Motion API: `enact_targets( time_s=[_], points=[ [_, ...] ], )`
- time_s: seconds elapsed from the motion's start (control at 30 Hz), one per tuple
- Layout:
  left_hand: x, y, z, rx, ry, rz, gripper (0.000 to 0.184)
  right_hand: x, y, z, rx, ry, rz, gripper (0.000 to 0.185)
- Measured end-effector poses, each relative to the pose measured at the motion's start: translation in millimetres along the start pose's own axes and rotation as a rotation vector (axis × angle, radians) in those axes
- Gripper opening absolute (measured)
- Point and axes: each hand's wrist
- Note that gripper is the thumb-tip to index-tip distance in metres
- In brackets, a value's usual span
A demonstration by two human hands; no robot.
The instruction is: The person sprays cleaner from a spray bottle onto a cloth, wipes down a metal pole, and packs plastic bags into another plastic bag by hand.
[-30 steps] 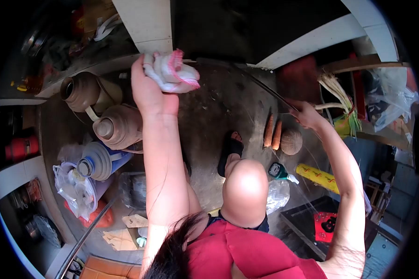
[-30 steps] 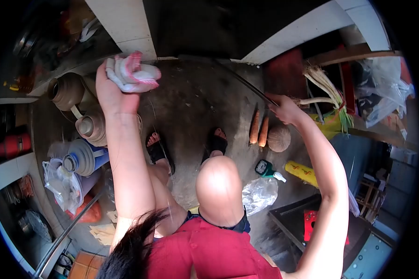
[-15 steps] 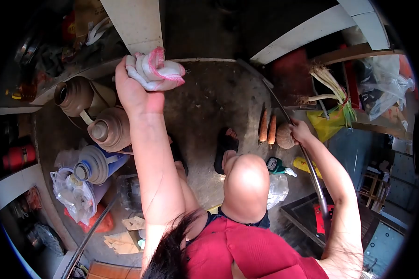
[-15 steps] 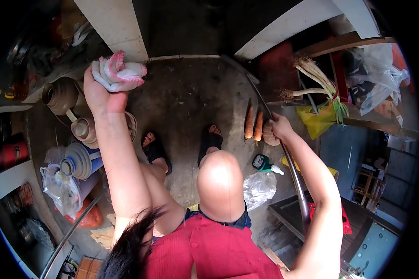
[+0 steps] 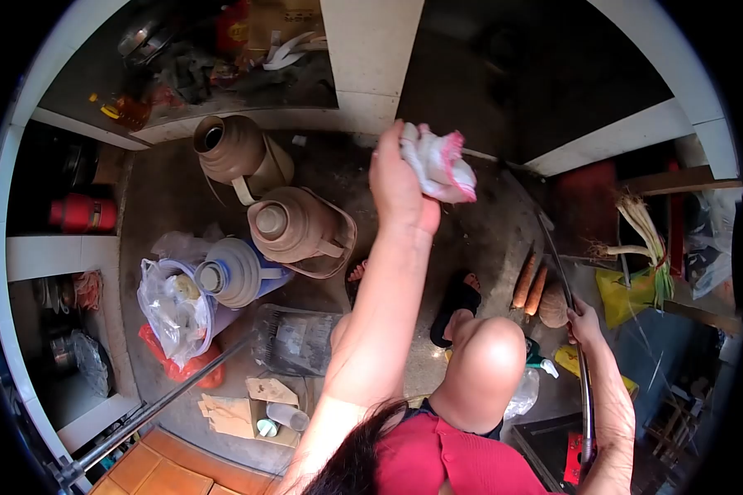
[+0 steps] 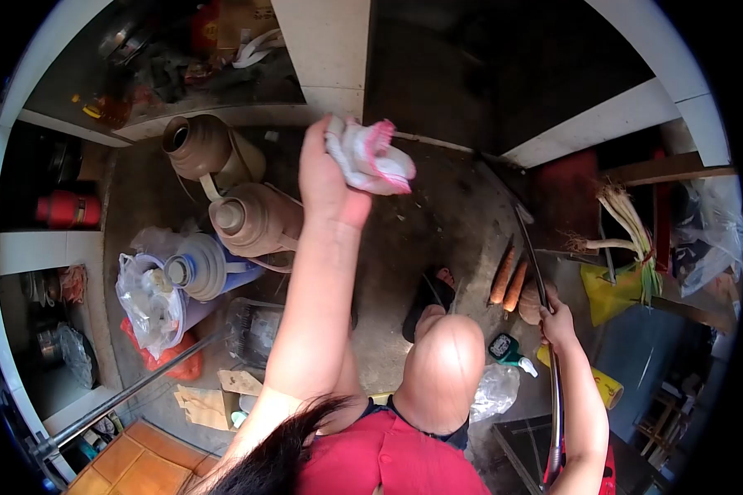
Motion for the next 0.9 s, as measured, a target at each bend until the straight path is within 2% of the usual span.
enact_targets(
  time_s=[0.17, 0.23, 0.27, 0.37, 0.5, 0.53, 0.63, 0.77, 0.83, 0.9],
  points=[
    [17.6, 0.6, 4.0, 0.065, 0.006, 0.088, 0.019, 5.4, -44.0, -17.8, -0.029, 0.008, 0.008, 0.049],
    [19.8, 1.6, 3.0, 0.051, 0.005, 0.061, 0.019, 26.9, -56.3, -31.3, 0.048, -0.009, 0.063, 0.042],
    [20.0, 2.6, 2.4, 0.037, 0.013, 0.056, 0.019, 37.0, -56.0, -36.8, 0.068, 0.086, 0.099, 0.035],
    [17.3, 3.2, 0.7, 0.055, 0.002, 0.026, 0.019, 41.7, -53.7, -49.8, 0.108, 0.222, 0.178, 0.040],
    [23.4, 8.3, -8.0, 0.010, 0.022, 0.042, 0.017, 77.9, -26.8, -61.4, 0.140, 0.177, 0.112, 0.050],
    [25.1, 10.0, -8.5, 0.026, 0.017, 0.045, 0.016, 73.7, -26.9, -67.1, 0.165, 0.139, 0.227, 0.049],
    [32.6, 9.0, -8.2, 0.043, 0.024, 0.031, 0.015, 95.8, -10.8, -75.4, 0.247, 0.203, 0.306, 0.050],
    [33.0, 8.6, -7.1, 0.030, 0.028, 0.053, 0.015, 116.8, 7.7, -76.6, 0.322, 0.174, 0.247, 0.052],
    [28.7, 6.9, -6.2, -0.028, -0.016, 0.029, 0.016, 105.2, 10.7, -66.8, 0.336, 0.131, 0.374, 0.050],
    [12.0, 8.6, -4.3, -0.044, -0.036, -0.002, 0.017, 117.6, 25.5, -50.8, 0.362, 0.125, 0.334, 0.048]
  ],
)
Point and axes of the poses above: each hand's wrist, its own y-axis away from the middle knuckle, its own z-axis out of the back of the hand, x = y × z, and after that the axes turned 11 degrees about z, right-handed
